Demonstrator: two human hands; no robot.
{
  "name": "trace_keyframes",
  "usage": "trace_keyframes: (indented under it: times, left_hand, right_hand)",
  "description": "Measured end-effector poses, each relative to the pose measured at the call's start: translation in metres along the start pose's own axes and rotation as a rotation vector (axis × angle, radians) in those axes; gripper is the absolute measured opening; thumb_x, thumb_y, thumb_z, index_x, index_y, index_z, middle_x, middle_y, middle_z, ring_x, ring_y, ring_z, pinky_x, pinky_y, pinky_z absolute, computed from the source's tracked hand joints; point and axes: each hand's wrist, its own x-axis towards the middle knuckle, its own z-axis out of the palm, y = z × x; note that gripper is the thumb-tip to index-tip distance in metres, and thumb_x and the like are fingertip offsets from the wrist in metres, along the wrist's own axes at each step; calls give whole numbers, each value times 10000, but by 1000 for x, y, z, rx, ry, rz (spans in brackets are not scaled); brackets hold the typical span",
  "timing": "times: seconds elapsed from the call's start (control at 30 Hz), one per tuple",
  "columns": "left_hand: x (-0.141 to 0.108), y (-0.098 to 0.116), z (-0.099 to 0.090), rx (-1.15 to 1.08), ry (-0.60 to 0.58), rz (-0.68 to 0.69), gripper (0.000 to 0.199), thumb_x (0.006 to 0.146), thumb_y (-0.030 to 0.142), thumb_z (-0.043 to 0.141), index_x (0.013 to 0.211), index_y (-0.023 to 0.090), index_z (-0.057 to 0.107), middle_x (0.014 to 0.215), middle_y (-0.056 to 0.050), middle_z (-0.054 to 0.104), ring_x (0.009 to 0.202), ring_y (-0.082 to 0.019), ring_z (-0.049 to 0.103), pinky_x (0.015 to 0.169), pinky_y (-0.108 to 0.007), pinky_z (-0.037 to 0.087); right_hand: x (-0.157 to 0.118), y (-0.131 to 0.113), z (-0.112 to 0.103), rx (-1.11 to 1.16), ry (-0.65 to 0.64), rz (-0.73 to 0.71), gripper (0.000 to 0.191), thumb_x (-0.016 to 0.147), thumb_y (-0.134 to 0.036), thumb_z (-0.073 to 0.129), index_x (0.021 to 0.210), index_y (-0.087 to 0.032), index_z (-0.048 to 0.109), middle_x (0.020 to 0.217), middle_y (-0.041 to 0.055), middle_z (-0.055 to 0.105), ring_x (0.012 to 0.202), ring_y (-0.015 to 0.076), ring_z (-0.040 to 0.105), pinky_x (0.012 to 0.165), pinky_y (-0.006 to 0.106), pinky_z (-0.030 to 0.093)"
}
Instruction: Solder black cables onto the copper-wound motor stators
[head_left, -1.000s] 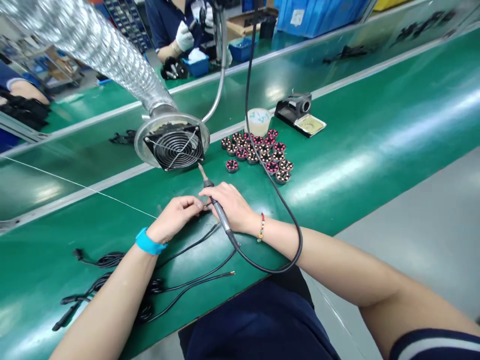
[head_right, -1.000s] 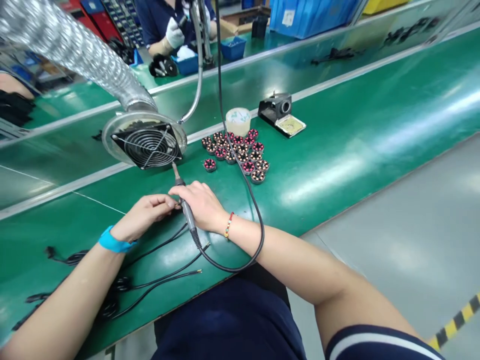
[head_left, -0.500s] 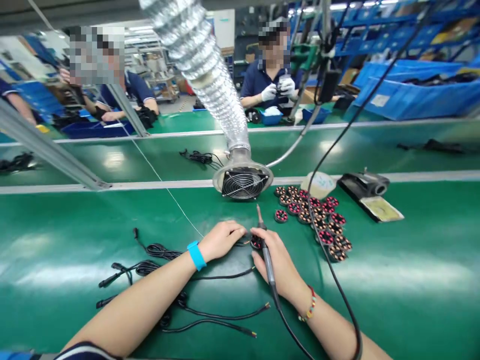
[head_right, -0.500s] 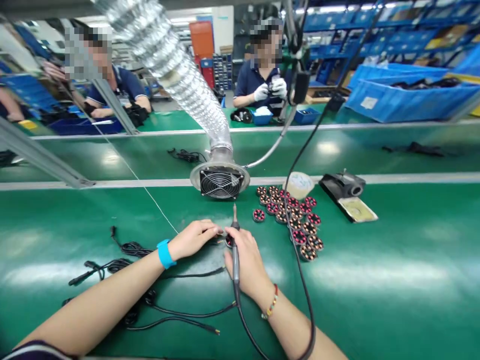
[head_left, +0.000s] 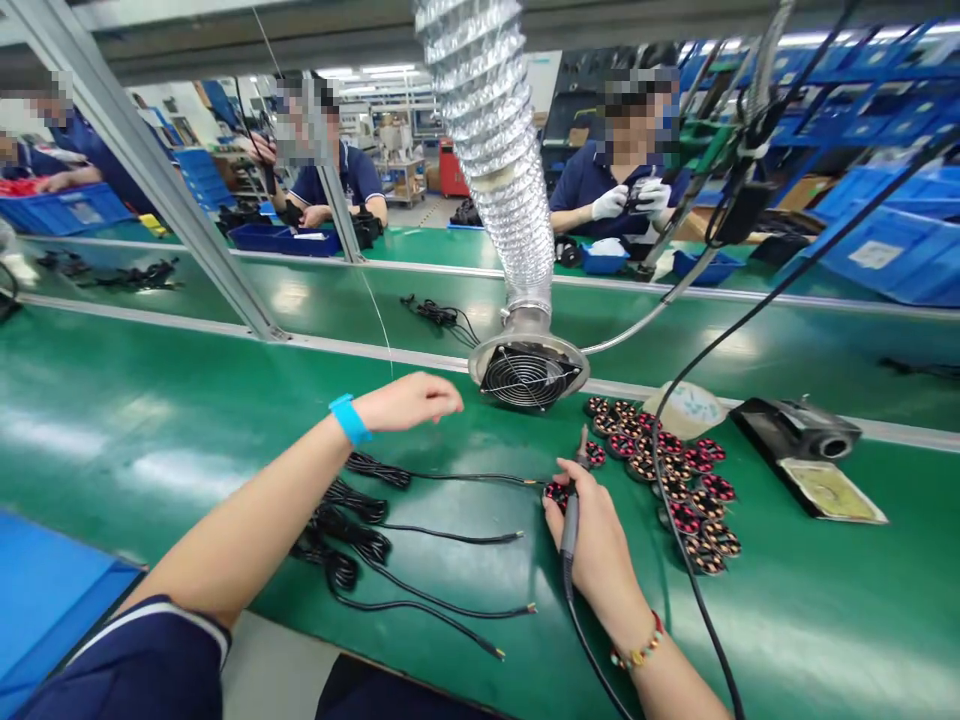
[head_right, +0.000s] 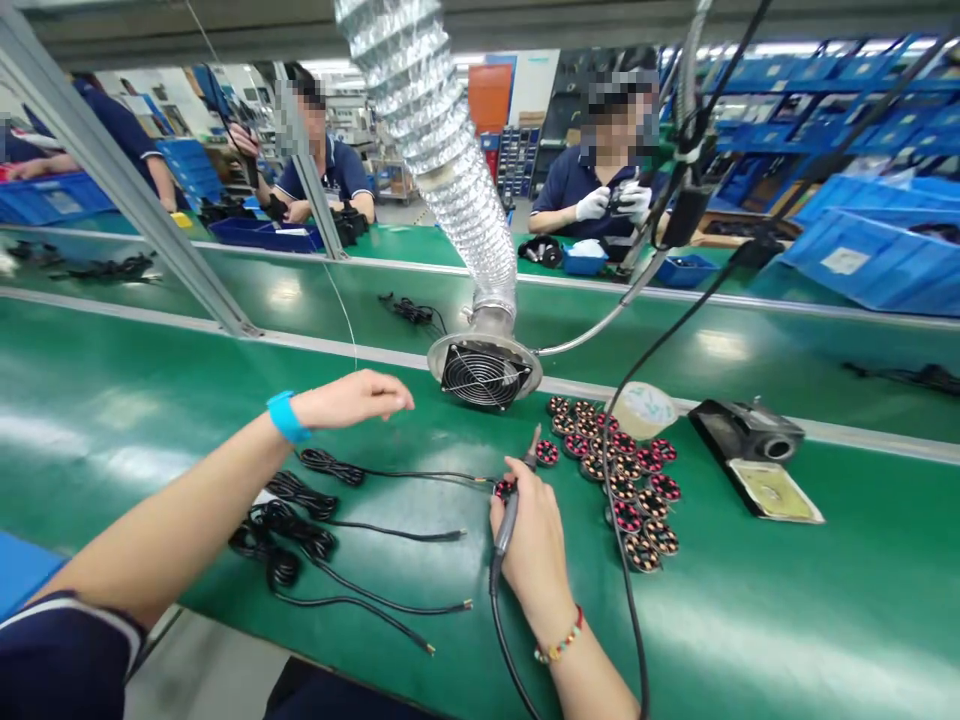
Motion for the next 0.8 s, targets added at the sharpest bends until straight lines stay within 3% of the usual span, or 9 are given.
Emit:
trace_keyframes:
  times: [0.1,0.17,0.27,0.33,0.5,0.6,0.67,0.8]
  left_hand:
    - [-37,-28,-7,205,-120,-73,265,635,243,670,890,178,699,828,-26,663,760,-192,599,681,-259,427]
    - [-62,-50,-2,322,-118,-134,336,624,202,658,958,170,682,925,-58,656,748,-207,609,669,-279,435]
    - [-87,-77,8,427,-50,-174,302,762,249,556,1049,187,628,1064,-73,608,778,-199,615,705,-296,450]
    - [-93,-91,9,454,4,-187,243,822,294,510,1027,215,612,1059,-49,596,825,-190,615,749,-287,456]
    - [-84,-116,-16,482,268,-332,253,856,283,426,1016,178,592,1113,-112,548,854,-244,610,738,-346,461]
    - [-71,-116,-29,430,417,-388,299,863,260,382,1064,150,575,1193,-157,505,927,-275,594,757,-373,464]
    - [-60,-104,-27,338,417,-351,295,856,274,401,1049,149,586,1144,-141,538,936,-254,583,787,-362,468]
    - [-31,-57,7,53,135,-182,292,809,338,472,969,163,643,815,-39,617,705,-159,561,652,-270,478]
  right_hand:
    - [-1,-2,-3,-62,10,-51,363,872,-259,450,1222,-180,507,965,103,664,851,258,616,756,427,541]
    - [-1,-2,-5,-161,-3,-73,348,872,-264,464,1201,-173,531,934,103,682,811,267,625,721,434,545]
    - [0,-3,-7,-236,-24,-74,331,893,-285,463,1191,-171,554,915,99,706,767,266,661,663,412,559]
    - [1,-4,-5,-156,-23,-86,324,924,-303,442,1204,-176,545,955,94,722,779,242,701,651,363,580]
    - [3,-5,3,7,29,-162,301,962,-371,443,1193,-207,544,1074,88,727,906,214,727,776,330,605]
    - [5,1,2,39,101,-129,308,984,-385,403,1222,-237,530,1047,62,741,890,199,734,775,319,608]
    - [7,7,-3,51,112,-68,322,991,-378,381,1259,-244,498,978,42,755,836,189,741,721,300,613]
    - [13,19,-17,-61,86,-21,261,962,-342,406,1145,-230,555,1026,74,731,843,218,730,734,363,609]
